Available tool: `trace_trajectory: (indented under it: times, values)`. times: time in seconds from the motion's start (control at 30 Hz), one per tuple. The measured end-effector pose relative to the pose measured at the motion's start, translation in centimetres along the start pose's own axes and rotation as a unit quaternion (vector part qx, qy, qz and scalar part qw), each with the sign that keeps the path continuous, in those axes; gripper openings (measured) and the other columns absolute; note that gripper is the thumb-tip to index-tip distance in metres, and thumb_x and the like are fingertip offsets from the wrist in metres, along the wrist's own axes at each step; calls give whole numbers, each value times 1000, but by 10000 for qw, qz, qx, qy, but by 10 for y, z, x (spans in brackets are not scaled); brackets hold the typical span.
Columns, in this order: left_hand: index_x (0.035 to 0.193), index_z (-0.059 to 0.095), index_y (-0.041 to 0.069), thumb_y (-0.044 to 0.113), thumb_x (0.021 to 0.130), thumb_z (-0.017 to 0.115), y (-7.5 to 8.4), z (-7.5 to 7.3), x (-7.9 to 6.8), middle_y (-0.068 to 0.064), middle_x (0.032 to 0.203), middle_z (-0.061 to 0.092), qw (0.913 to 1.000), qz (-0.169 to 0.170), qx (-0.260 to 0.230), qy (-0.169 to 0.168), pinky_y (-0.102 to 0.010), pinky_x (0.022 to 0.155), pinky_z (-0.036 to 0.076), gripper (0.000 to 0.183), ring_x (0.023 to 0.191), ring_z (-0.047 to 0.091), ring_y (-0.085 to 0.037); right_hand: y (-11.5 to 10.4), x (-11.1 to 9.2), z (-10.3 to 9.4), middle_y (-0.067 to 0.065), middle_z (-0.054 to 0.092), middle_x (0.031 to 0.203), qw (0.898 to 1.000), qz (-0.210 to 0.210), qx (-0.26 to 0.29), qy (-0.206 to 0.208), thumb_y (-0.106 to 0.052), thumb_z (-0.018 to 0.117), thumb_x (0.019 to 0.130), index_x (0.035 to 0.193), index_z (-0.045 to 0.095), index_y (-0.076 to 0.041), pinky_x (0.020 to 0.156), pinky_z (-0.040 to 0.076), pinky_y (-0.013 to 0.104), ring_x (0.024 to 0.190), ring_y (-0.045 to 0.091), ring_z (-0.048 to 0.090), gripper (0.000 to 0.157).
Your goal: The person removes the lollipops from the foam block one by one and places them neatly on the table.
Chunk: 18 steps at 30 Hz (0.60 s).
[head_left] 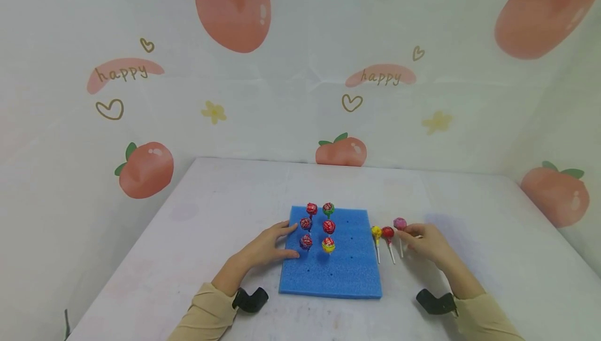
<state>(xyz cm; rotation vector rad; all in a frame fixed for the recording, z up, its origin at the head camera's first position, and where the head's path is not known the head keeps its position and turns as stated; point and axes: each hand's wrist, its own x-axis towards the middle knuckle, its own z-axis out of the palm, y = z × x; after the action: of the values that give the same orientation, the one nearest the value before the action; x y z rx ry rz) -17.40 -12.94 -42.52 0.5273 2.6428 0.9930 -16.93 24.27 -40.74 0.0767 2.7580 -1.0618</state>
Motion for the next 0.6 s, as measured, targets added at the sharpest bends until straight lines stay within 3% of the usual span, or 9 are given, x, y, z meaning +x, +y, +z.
trace_trajectory:
  times: [0.37, 0.6]
  values:
    - [142, 40, 11, 38, 81, 71, 1, 0, 0, -19, 150, 32, 10000, 5, -5, -12, -56, 111, 28, 74, 140, 27, -40, 4, 0, 1, 14, 65, 90, 9996, 242, -3, -138, -32, 61, 89, 108, 64, 6, 61, 47, 24, 75, 18, 53, 43]
    - [142, 40, 11, 38, 80, 71, 1, 0, -1, -19, 150, 32, 10000, 2, 2, -9, -56, 111, 28, 73, 140, 27, -40, 5, -1, 1, 12, 65, 88, 9998, 189, 9, -97, -31, 63, 88, 105, 65, 5, 59, 45, 25, 72, 17, 52, 40]
